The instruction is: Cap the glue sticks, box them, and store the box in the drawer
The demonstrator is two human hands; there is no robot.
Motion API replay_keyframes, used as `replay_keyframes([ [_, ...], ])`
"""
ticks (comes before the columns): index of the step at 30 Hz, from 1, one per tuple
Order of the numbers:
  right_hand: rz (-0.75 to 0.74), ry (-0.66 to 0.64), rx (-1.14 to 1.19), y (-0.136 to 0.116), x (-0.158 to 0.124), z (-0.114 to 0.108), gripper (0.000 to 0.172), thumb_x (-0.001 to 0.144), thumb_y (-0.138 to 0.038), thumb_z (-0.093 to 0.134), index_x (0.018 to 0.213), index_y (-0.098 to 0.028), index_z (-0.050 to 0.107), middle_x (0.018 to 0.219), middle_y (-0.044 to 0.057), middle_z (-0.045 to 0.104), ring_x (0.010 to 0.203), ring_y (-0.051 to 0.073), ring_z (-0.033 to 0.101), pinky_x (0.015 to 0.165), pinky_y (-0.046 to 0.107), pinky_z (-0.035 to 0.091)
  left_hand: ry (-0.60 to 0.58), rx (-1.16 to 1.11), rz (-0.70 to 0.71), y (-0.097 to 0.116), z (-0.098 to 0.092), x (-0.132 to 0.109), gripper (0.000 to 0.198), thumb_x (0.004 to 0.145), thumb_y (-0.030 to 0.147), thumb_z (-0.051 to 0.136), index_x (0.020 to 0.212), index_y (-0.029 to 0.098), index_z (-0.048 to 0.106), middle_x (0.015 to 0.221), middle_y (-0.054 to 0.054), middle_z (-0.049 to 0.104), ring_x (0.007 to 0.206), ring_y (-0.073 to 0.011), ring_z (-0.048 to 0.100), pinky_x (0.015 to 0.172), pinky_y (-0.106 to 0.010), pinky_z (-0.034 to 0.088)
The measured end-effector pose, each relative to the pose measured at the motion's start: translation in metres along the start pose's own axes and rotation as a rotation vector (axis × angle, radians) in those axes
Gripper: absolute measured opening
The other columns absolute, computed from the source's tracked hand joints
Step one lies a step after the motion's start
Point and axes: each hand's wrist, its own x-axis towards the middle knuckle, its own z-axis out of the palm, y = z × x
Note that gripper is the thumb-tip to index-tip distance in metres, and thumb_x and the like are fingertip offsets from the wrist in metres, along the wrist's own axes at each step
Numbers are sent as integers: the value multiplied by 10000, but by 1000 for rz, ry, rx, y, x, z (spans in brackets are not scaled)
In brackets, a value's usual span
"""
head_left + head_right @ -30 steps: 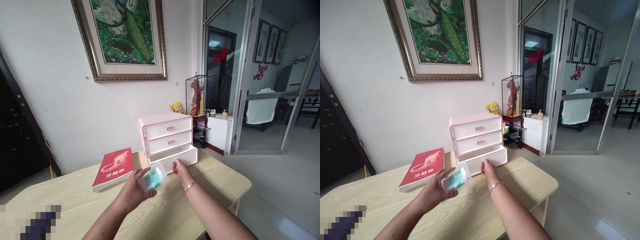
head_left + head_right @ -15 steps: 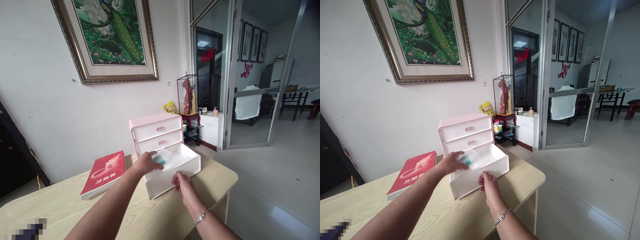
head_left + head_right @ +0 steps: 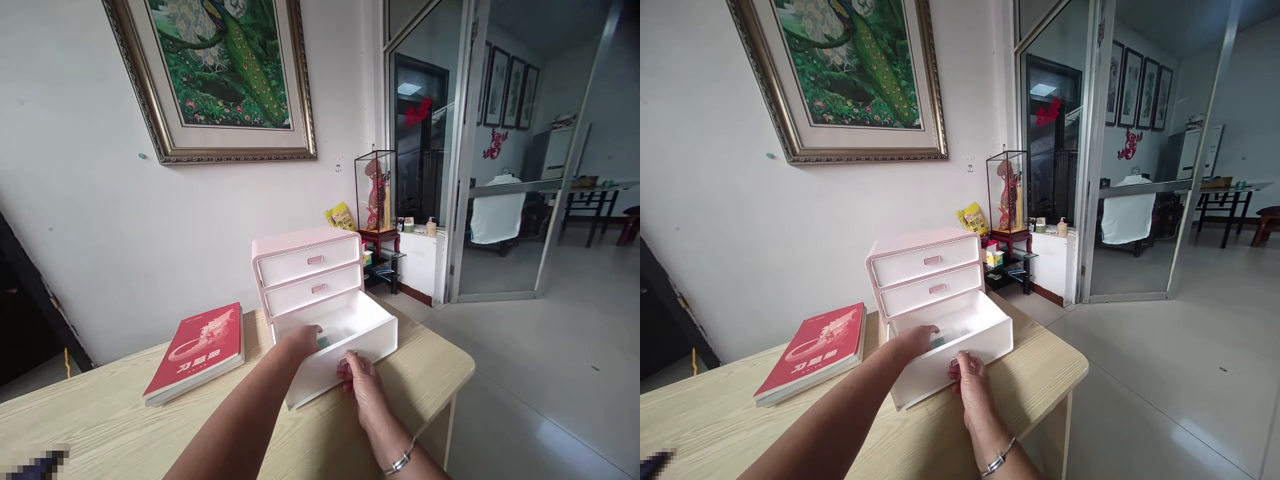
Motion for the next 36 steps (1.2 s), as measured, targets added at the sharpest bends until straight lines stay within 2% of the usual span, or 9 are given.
replay_keyframes([
  [3, 8, 1, 19, -1, 0, 0, 326, 775, -508, 659, 809, -186, 631, 806, 67, 724, 690, 193, 675, 489, 247, 459, -29, -61, 12, -2, -5, -3, 429, 814, 393, 733, 1201, 237, 632, 1222, -73, 663, 1099, -250, 634, 944, -373, 519],
  [5, 23, -8, 48, -1, 0, -1, 362, 753, -532, 688, 816, -181, 628, 793, 62, 718, 688, 188, 673, 491, 241, 464, 28, -118, 20, -4, -12, -9, 523, 732, 406, 779, 1208, 233, 650, 1231, -77, 685, 1140, -279, 634, 977, -347, 498],
  [9, 54, -35, 121, 1, -1, -1, 426, 717, -569, 735, 840, -176, 626, 767, 52, 699, 713, 189, 677, 515, 235, 489, 222, -251, 39, -10, -32, -37, 432, 863, 375, 600, 1244, 175, 640, 1258, -102, 679, 1135, -239, 649, 969, -294, 494],
  [12, 99, -39, 144, 3, 2, 1, 446, 711, -582, 742, 850, -174, 629, 771, 55, 701, 742, 197, 692, 537, 238, 510, 357, -346, 53, -26, -39, -76, 409, 945, 421, 439, 1216, 194, 643, 1252, -88, 676, 949, -195, 705, 816, -281, 553],
  [16, 142, -80, 164, 1, 19, 15, 437, 702, -575, 752, 811, -169, 629, 745, 56, 701, 707, 183, 696, 587, 256, 549, 583, -469, 64, -74, -29, -134, 377, 911, 487, 487, 1003, 201, 715, 1042, -70, 736, 844, -206, 703, 729, -288, 564],
  [23, 180, -22, 107, -9, 67, 56, 397, 724, -540, 755, 727, -191, 565, 587, 33, 640, 589, 178, 671, 578, 292, 572, 686, -425, -158, -187, 24, -208, 342, 861, 523, 542, 943, 250, 730, 971, -43, 758, 849, -241, 717, 702, -301, 580],
  [27, 183, -16, 99, -9, 83, 77, 377, 759, -512, 744, 762, -181, 564, 604, 29, 638, 606, 167, 674, 606, 284, 583, 666, -519, -292, -216, 37, -220, 413, 827, 560, 546, 996, 226, 719, 946, -60, 769, 888, -275, 733, 723, -329, 597],
  [30, 190, 3, 95, -7, 90, 89, 382, 759, -491, 758, 807, -165, 565, 619, 20, 637, 610, 158, 671, 619, 278, 586, 643, -598, -351, -221, 37, -216, 466, 816, 560, 539, 1039, 189, 709, 945, -77, 765, 896, -284, 733, 744, -339, 596],
  [36, 204, 45, 92, -5, 98, 100, 358, 791, -452, 747, 851, -156, 554, 637, 10, 638, 609, 139, 663, 635, 257, 587, 610, -707, -336, -223, 33, -212, 447, 790, 538, 569, 1013, 186, 731, 888, -65, 761, 783, -255, 724, 685, -308, 580],
])
